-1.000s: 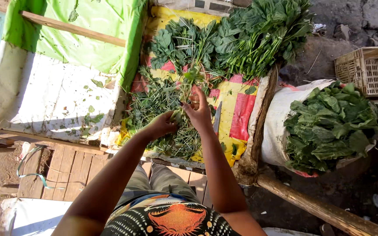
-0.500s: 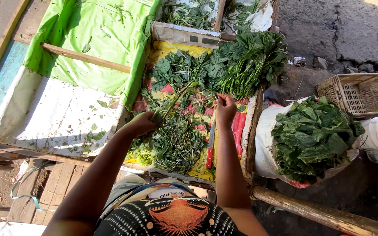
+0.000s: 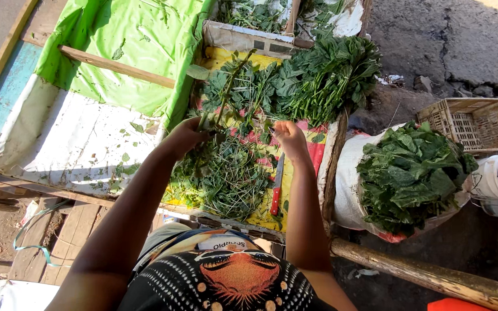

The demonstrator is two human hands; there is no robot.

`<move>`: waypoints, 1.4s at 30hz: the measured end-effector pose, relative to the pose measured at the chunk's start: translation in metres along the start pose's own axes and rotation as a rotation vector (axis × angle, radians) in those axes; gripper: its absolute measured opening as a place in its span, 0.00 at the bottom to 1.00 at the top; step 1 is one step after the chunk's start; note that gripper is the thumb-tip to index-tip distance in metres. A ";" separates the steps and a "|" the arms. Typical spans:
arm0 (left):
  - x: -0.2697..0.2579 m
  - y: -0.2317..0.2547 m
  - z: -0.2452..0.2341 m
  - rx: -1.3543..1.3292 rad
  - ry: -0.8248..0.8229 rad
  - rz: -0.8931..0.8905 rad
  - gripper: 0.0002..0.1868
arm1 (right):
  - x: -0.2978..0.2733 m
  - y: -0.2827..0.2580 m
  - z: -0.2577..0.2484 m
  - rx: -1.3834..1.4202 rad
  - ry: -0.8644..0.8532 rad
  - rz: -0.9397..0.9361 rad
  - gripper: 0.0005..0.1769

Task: The person sorts and trims green leafy vegetables by hand and with a knife, removing stalks and damaged parts before placing the cleaned leaves into buckets.

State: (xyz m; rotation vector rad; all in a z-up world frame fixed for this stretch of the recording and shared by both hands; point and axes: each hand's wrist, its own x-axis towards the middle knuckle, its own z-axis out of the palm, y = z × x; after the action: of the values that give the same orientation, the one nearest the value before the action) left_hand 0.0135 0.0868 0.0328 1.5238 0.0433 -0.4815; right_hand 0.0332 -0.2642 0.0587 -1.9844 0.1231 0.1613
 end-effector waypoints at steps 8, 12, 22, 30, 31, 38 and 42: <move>-0.017 0.015 0.064 0.143 -0.152 0.140 0.22 | -0.012 -0.061 0.026 0.299 -0.226 -0.272 0.18; -0.024 0.024 0.065 0.112 -0.154 0.180 0.21 | -0.012 -0.056 0.026 0.182 -0.196 -0.117 0.11; -0.031 0.067 0.059 0.067 0.330 0.296 0.14 | -0.018 -0.065 0.031 0.066 -0.019 -0.197 0.08; -0.032 0.148 0.090 0.522 0.502 0.596 0.17 | -0.046 -0.100 0.041 -0.299 -0.176 -0.398 0.07; -0.029 0.154 0.091 0.568 0.479 0.503 0.16 | -0.050 -0.105 0.041 -0.358 -0.190 -0.478 0.06; 0.017 0.130 0.081 0.031 0.136 0.404 0.06 | -0.068 -0.116 0.036 -0.408 -0.063 -0.964 0.03; 0.033 0.109 0.078 -0.195 -0.004 0.334 0.07 | -0.054 -0.081 0.043 -0.208 -0.048 -0.939 0.10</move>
State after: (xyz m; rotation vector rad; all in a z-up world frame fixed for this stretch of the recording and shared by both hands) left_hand 0.0579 -0.0005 0.1300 1.3064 -0.1611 -0.2063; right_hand -0.0091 -0.1913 0.1234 -2.0383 -0.8755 -0.4001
